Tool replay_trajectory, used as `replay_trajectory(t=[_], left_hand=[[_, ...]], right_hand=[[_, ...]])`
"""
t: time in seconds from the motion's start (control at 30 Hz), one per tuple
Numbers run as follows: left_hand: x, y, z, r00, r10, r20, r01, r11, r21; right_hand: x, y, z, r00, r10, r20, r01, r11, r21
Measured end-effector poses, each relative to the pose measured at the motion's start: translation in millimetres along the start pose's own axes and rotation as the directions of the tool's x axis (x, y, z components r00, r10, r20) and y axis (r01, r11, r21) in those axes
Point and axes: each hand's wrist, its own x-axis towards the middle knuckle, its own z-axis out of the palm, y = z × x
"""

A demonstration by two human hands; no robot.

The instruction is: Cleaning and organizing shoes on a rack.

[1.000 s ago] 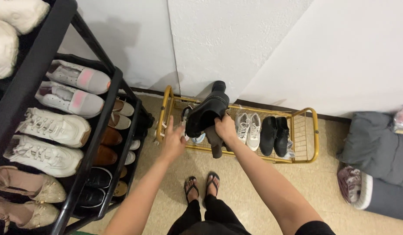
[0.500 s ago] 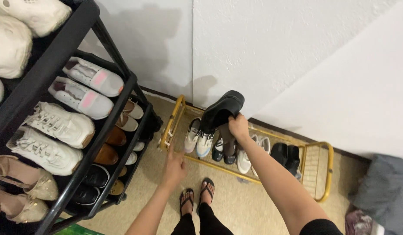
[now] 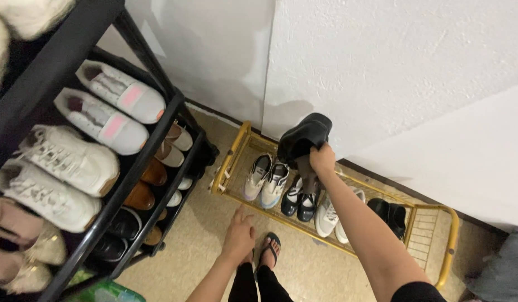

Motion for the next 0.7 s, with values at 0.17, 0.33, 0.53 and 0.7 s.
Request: replay_trajectory(t=[0.17,0.33,0.53,0.7], left_hand=[[9.6,-34.8,37.2,1.000,0.004,0.030,-0.005,0.999,0.034],[22.7,-57.5,57.5,0.991,-0.048,0.129,0.047,0.999,0.009],[58.0,-84.5,80.2,0.964,-0.088,0.251,0.069,0.994,0.082],[104.5,-74.3,77.7,0.970,-0.033,0.242,0.019,0.998,0.060]], right_hand=[[21.9,14.0,29.7,0.998,0.065,0.004,-0.064,0.998,-0.027],[53.8,60.3,83.1,0.999,0.030,-0.026,-0.031,0.999,-0.035],[68.3,83.7,124.2,0.997,0.073,0.016,-0.073,0.997,-0.032],[74.1,91.3,142.9,0.999,0.037,0.007,-0.037,0.998,0.043]])
